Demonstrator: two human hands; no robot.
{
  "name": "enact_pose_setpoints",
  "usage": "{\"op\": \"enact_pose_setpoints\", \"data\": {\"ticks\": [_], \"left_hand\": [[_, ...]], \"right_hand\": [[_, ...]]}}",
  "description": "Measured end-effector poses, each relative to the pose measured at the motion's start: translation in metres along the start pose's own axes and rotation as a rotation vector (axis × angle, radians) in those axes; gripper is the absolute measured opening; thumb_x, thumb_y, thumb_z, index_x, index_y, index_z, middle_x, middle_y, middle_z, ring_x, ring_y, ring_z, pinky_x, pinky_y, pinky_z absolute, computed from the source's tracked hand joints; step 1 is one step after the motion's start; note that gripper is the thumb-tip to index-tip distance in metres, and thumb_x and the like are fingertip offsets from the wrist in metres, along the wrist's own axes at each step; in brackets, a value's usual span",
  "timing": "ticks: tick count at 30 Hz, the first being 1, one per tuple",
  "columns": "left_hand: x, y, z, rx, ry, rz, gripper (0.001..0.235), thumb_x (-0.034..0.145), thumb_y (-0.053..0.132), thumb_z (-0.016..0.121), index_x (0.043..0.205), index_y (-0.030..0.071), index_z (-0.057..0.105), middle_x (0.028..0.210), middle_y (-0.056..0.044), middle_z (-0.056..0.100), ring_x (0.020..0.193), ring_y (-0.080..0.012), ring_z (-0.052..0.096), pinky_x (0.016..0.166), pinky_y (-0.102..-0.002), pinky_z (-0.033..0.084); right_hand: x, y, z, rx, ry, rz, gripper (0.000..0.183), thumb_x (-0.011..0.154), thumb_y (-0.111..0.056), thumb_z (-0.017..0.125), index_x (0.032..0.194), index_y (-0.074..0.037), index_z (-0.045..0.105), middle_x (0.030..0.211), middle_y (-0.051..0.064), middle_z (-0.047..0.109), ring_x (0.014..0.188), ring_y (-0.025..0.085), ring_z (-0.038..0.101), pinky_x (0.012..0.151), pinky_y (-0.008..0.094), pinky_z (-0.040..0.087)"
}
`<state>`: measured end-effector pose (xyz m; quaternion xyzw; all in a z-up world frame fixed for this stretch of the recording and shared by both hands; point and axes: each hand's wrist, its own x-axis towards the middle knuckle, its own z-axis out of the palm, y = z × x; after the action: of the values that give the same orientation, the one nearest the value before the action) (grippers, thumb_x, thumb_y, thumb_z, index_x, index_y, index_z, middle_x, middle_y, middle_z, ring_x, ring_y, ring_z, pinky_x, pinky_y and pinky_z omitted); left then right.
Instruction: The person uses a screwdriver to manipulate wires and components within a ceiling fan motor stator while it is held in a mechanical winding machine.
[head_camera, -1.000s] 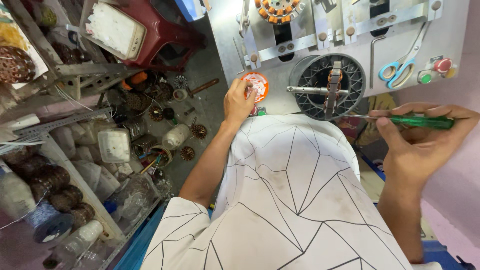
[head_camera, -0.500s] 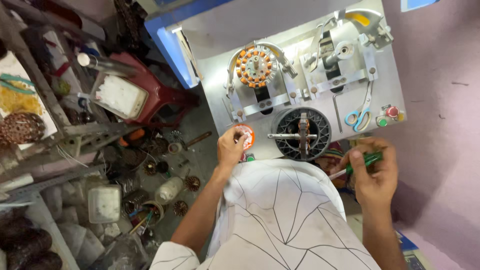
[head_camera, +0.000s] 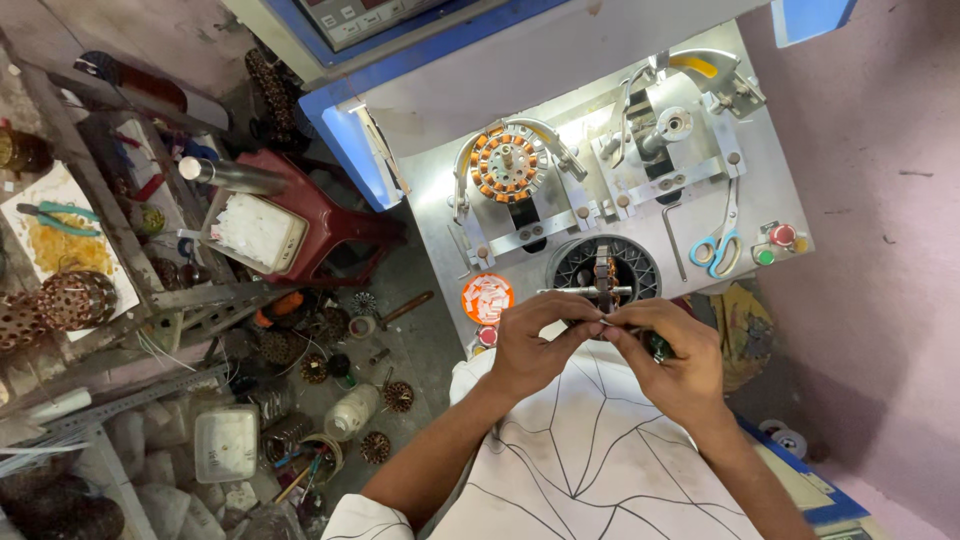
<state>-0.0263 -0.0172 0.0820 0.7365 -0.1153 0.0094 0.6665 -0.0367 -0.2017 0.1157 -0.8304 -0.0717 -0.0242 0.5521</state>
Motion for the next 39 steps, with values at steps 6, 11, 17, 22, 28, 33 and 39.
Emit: {"op": "enact_pose_setpoints", "data": {"ticks": [6,11,17,22,28,33,39], "left_hand": [[-0.003,-0.007,0.008,0.008,-0.050,-0.008,0.016,0.087,0.001,0.079,0.100,0.004,0.070,0.100,-0.008,0.074,0.088,-0.0205,0.072,0.079,-0.032,0.058],[-0.001,-0.013,0.010,0.016,-0.187,0.003,0.020,0.089,0.000,0.076,0.105,0.003,0.066,0.097,-0.009,0.072,0.086,-0.0214,0.070,0.076,-0.032,0.057],[0.009,-0.031,0.011,-0.041,-0.121,-0.107,0.031,0.086,0.009,0.079,0.114,0.003,0.067,0.108,-0.010,0.066,0.093,-0.0207,0.069,0.083,-0.035,0.057],[0.029,-0.065,0.008,-0.231,-0.101,0.010,0.037,0.095,0.014,0.074,0.129,0.006,0.062,0.137,-0.011,0.059,0.127,-0.0253,0.057,0.112,-0.037,0.046],[0.047,-0.092,-0.005,-0.317,-0.354,0.084,0.044,0.097,0.013,0.075,0.138,0.004,0.063,0.152,-0.013,0.058,0.150,-0.0294,0.045,0.127,-0.040,0.037],[0.048,-0.099,-0.006,-0.380,-0.387,0.016,0.039,0.093,0.008,0.081,0.130,0.004,0.069,0.143,-0.011,0.063,0.147,-0.0276,0.052,0.125,-0.039,0.042],[0.051,-0.102,-0.008,-0.420,-0.395,0.023,0.040,0.092,0.005,0.079,0.131,0.004,0.068,0.144,-0.011,0.062,0.148,-0.0274,0.052,0.127,-0.040,0.041]], "right_hand": [[0.000,0.004,-0.004,-0.087,0.015,-0.074,0.020,0.080,0.006,0.076,0.097,-0.001,0.069,0.097,0.010,0.072,0.087,0.022,0.071,0.077,0.030,0.055],[-0.009,0.015,0.001,-0.085,-0.040,0.083,0.014,0.086,0.005,0.071,0.098,-0.002,0.066,0.088,0.008,0.070,0.074,0.018,0.071,0.069,0.029,0.055],[-0.008,0.023,0.005,-0.134,0.132,0.067,0.017,0.092,0.004,0.074,0.107,0.001,0.066,0.099,0.011,0.071,0.082,0.016,0.071,0.074,0.027,0.056],[0.000,0.031,0.005,-0.226,0.159,0.009,0.020,0.088,0.007,0.078,0.104,0.000,0.069,0.098,0.012,0.071,0.084,0.017,0.071,0.075,0.028,0.057],[0.004,0.040,0.016,-0.356,0.174,-0.115,0.024,0.086,0.009,0.080,0.106,-0.001,0.071,0.099,0.012,0.071,0.087,0.024,0.073,0.075,0.033,0.058],[0.005,0.044,0.021,-0.396,0.175,-0.156,0.024,0.086,0.008,0.081,0.105,-0.001,0.070,0.098,0.011,0.069,0.085,0.024,0.072,0.073,0.034,0.058],[0.010,0.046,0.018,-0.435,0.088,-0.184,0.023,0.085,0.008,0.081,0.104,-0.002,0.071,0.097,0.010,0.069,0.078,0.021,0.071,0.067,0.032,0.058]]}}
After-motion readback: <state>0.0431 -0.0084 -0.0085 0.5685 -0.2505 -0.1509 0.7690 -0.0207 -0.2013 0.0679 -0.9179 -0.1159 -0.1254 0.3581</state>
